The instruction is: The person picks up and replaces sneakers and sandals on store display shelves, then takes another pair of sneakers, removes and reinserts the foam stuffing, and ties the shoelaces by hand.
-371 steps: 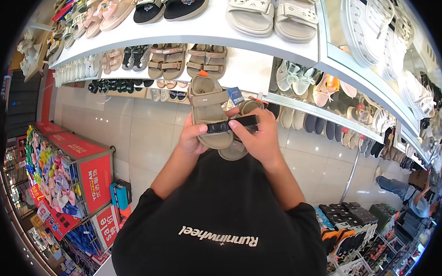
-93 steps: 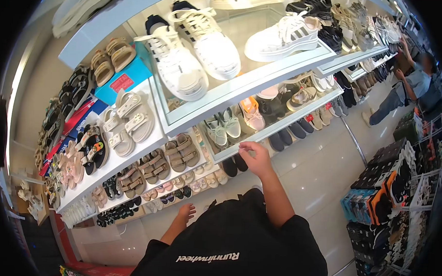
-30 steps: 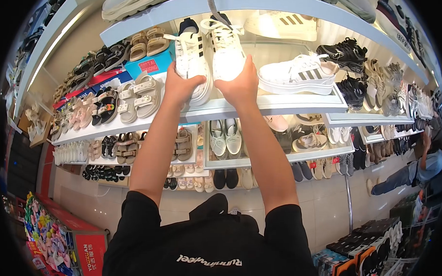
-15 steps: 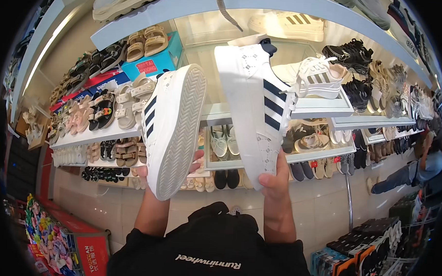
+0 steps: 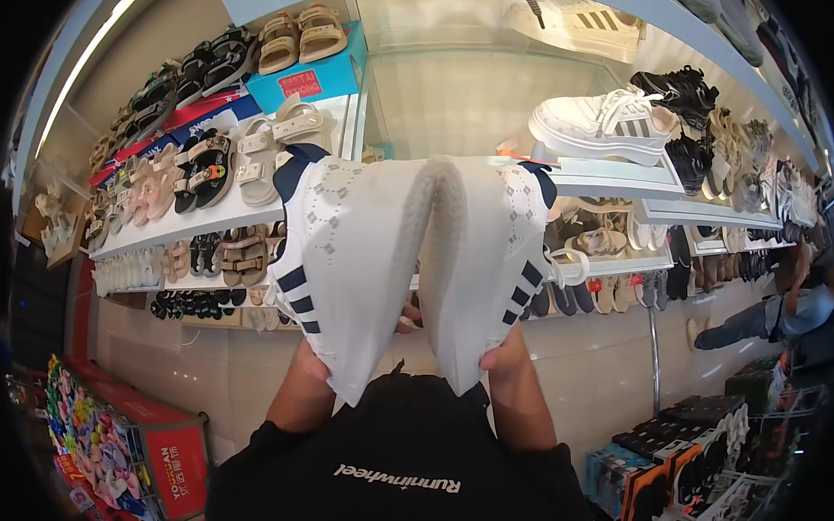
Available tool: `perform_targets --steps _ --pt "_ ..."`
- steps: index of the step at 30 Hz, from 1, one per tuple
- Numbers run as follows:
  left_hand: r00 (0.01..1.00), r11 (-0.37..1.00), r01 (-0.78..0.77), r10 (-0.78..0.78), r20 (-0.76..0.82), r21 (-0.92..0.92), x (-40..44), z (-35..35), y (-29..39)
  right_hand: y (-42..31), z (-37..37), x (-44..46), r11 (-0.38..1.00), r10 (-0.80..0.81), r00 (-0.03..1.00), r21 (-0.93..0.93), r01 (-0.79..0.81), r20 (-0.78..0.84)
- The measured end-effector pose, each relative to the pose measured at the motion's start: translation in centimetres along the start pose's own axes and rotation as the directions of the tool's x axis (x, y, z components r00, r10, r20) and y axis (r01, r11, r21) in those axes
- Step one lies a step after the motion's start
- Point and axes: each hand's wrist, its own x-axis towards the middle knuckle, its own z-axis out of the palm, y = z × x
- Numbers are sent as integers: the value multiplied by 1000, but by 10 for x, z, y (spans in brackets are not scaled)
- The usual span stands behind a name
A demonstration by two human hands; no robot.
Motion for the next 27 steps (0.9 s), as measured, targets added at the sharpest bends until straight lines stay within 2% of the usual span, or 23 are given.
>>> perform_targets --steps 2,4,5,8,11,12,14,17,19,20,22,25,27 --pt "987 977 41 -7 -159 210 -17 11 11 3 -11 0 993 24 999 -115 -29 -47" --pt "986 836 15 79 -149 548 -20 21 24 7 0 -3 997 48 996 -63 -53 -74" --pt "962 828 23 133 -237 560 -22 29 26 9 8 -3 997 59 994 -37 -63 -86" --pt "912 748 46 238 -333 662 -36 26 23 16 49 -3 999 21 990 41 -15 -141" --pt "830 453 58 474 -295 889 -46 19 29 28 58 -3 1000 -22 999 -19 21 -38" --pt "822 335 83 510 -254 939 -50 17 34 34 51 -9 987 -81 994 -141 71 -68" --pt "799 84 149 577 -170 985 -59 12 45 44 29 -28 909 -210 973 -385 157 -98" --pt "785 -168 201 617 -56 965 -66 17 60 42 37 -43 746 -262 964 -643 171 -47" --pt "788 -258 207 616 -4 944 -75 9 62 41 44 -45 484 -221 973 -859 164 61" --pt "793 -300 206 609 21 931 -78 6 63 40 49 -47 372 -208 972 -910 181 109" --pt "802 -317 197 596 34 928 -81 5 65 40 59 -46 242 -199 967 -948 207 160" --pt "809 -324 161 585 63 932 -84 3 65 37 69 -44 158 -222 957 -961 225 187" --pt "813 -324 149 577 71 934 -84 5 68 33 73 -45 150 -227 955 -962 226 189"
